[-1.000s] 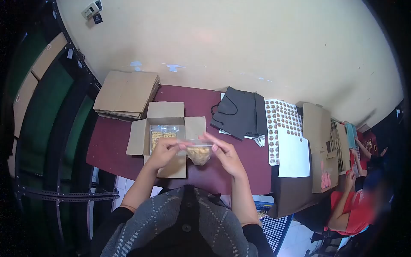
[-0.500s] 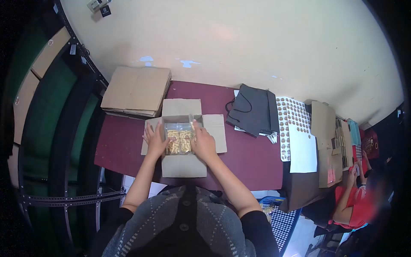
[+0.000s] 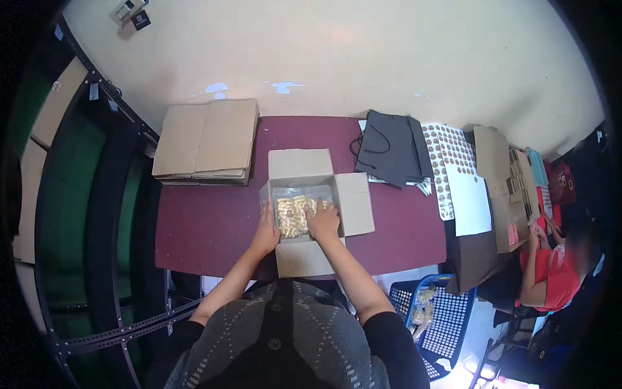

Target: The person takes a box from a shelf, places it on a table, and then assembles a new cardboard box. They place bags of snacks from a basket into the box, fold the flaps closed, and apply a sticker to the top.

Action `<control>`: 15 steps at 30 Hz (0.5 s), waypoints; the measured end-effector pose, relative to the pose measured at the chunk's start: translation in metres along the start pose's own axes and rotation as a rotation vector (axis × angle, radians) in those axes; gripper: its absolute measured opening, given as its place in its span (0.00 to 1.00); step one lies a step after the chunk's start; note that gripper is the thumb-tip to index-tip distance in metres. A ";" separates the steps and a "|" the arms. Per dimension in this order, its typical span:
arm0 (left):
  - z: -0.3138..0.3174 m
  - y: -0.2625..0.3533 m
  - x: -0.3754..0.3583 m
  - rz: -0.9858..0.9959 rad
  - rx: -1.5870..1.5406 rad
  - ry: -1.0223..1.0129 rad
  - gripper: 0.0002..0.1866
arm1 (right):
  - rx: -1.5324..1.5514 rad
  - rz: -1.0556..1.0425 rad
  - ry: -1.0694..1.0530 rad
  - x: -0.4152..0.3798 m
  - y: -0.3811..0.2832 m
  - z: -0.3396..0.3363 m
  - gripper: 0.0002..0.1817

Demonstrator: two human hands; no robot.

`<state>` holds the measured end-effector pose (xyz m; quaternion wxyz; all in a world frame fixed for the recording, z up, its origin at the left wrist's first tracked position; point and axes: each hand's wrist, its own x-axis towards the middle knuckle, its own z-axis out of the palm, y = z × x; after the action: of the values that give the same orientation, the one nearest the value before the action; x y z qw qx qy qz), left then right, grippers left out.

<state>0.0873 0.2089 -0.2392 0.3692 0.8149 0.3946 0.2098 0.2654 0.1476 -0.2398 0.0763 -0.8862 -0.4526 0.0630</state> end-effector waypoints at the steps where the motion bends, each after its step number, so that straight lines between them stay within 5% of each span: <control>1: -0.006 0.000 0.002 0.064 -0.015 -0.061 0.43 | 0.054 0.058 0.032 -0.007 -0.001 0.002 0.26; 7: -0.006 0.027 0.021 0.046 0.042 -0.188 0.45 | 0.164 0.083 0.060 -0.012 0.021 -0.008 0.26; 9: -0.010 0.051 0.030 -0.181 0.399 -0.233 0.47 | 0.193 0.111 0.063 -0.003 0.022 -0.014 0.27; 15: -0.009 0.078 0.039 -0.160 0.542 -0.235 0.45 | 0.237 0.170 0.040 -0.001 0.018 -0.025 0.27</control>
<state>0.1432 0.2111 -0.1715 0.1967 0.8687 0.4537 -0.0287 0.2839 0.1345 -0.2188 0.1840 -0.9071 -0.3638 0.1046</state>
